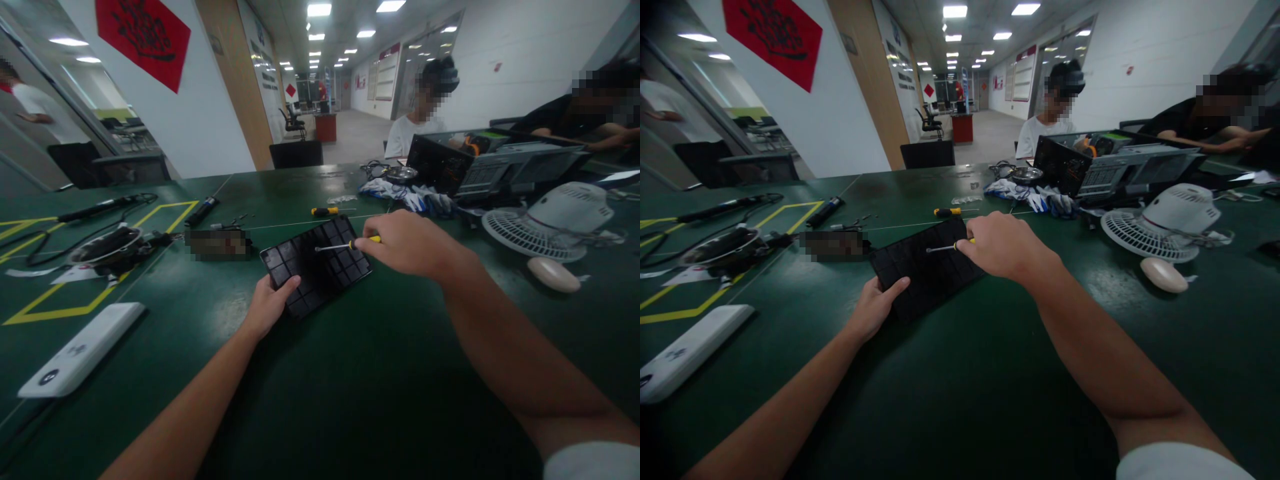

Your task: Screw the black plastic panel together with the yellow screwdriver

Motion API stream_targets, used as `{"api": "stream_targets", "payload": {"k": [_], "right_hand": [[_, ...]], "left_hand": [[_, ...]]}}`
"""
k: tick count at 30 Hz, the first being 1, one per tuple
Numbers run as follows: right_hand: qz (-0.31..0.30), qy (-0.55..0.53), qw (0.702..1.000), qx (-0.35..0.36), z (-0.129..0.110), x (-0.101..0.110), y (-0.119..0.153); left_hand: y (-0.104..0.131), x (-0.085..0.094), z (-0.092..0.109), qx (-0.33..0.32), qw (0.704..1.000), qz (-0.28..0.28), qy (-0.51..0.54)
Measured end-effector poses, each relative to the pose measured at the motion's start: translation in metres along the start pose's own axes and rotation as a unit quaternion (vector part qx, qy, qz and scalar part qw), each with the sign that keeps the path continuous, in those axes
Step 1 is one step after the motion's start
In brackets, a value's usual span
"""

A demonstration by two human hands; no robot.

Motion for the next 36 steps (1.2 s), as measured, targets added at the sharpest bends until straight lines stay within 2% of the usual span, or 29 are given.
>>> {"api": "stream_targets", "payload": {"k": [3, 7, 14, 36], "right_hand": [[0.010, -0.016, 0.999, 0.027, 0.006, -0.003, -0.001], [0.064, -0.029, 0.996, 0.054, 0.012, -0.001, -0.002], [0.117, -0.028, 0.992, 0.048, 0.016, 0.008, 0.000], [0.132, -0.021, 0.989, 0.063, 0.004, 0.000, -0.002]], "left_hand": [[0.001, -0.001, 0.002, 0.000, 1.000, -0.002, 0.004], [0.002, -0.002, 0.004, -0.001, 1.000, -0.009, 0.010], [0.003, -0.003, 0.007, 0.005, 1.000, -0.004, 0.010], [0.003, -0.003, 0.004, 0.002, 1.000, -0.005, 0.013]]}}
Point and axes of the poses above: each hand's wrist, its own y-axis away from the middle knuckle, its own x-axis out of the back of the hand, z = x × y, the point moved 1 cm from there along -y, towards the middle knuckle, and after that the axes turned 6 degrees about -z, right-handed, at the moved point
